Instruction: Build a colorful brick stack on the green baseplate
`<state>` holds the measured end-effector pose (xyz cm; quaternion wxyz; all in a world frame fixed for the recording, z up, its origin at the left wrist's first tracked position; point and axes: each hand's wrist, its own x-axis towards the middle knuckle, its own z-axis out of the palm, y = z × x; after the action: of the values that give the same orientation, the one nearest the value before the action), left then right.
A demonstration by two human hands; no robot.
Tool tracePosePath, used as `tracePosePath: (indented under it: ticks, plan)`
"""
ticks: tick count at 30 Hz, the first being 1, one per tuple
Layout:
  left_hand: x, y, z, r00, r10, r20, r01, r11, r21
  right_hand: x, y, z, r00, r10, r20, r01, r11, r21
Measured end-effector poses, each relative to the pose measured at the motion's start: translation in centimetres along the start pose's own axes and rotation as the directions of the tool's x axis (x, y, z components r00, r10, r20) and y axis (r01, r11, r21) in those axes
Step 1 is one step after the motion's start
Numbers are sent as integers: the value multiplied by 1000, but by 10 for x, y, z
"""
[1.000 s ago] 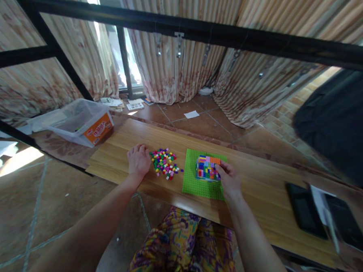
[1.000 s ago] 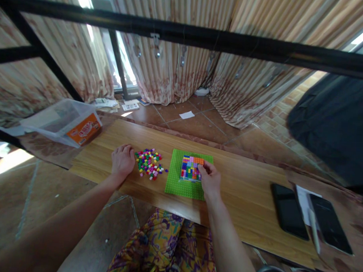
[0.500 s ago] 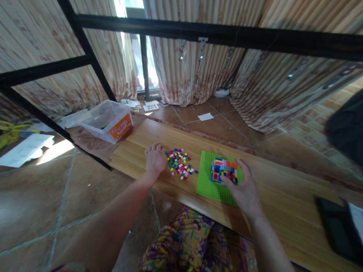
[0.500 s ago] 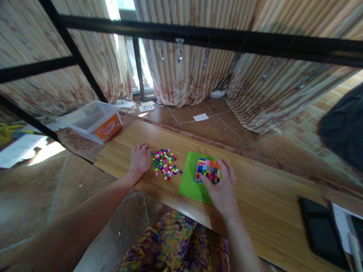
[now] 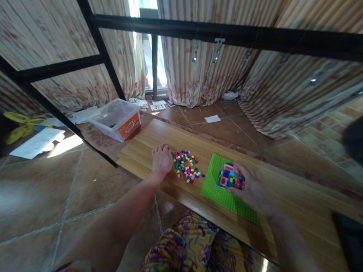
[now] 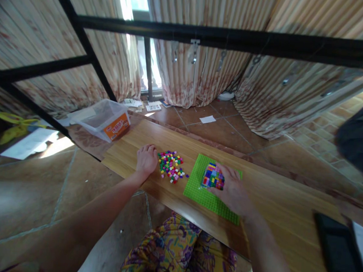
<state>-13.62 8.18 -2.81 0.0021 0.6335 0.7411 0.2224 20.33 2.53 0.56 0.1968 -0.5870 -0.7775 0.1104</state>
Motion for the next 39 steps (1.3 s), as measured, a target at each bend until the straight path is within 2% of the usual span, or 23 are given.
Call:
tracePosePath:
  ticks: [2, 4, 6, 9, 12, 15, 19, 28, 32, 39]
  plan:
    - [0, 0, 0, 1000, -1, 0, 1, 1000, 6, 0, -14, -5, 998, -37, -46, 34, 998, -58]
    - [-1, 0, 0, 1000, 0, 1, 0, 1000, 5, 1, -38, -4, 988, -86, -124, 77, 994, -75]
    - [-1, 0, 0, 1000, -1, 5, 1, 1000, -1, 6, -69, 6, 972, -115, -206, 122, 992, 24]
    - [-1, 0, 0, 1000, 0, 12, 0, 1000, -6, 20, -113, 38, 977, -141, -157, 171, 966, 193]
    - [0, 0, 1, 1000, 1, 18, -1, 1000, 1, 43, -136, 72, 991, -126, -40, 132, 962, 239]
    - [0, 0, 2, 1000, -7, 13, 6, 1000, 19, 64, -140, 87, 989, -126, 73, 115, 983, 147]
    - [-1, 0, 4, 1000, -13, -6, 13, 999, 32, 77, -136, 84, 964, -169, 206, 160, 985, 61]
    - [-1, 1, 2, 1000, -6, -4, 6, 1000, 21, 79, -113, 71, 943, -116, 312, 121, 993, 4]
    - [-1, 1, 1, 1000, -8, -2, 8, 1000, 16, 79, -116, 68, 946, -90, 310, 117, 991, -71]
    - [0, 0, 2, 1000, -1, -14, 2, 1000, 19, 75, -131, 74, 968, -112, 224, 144, 981, -133]
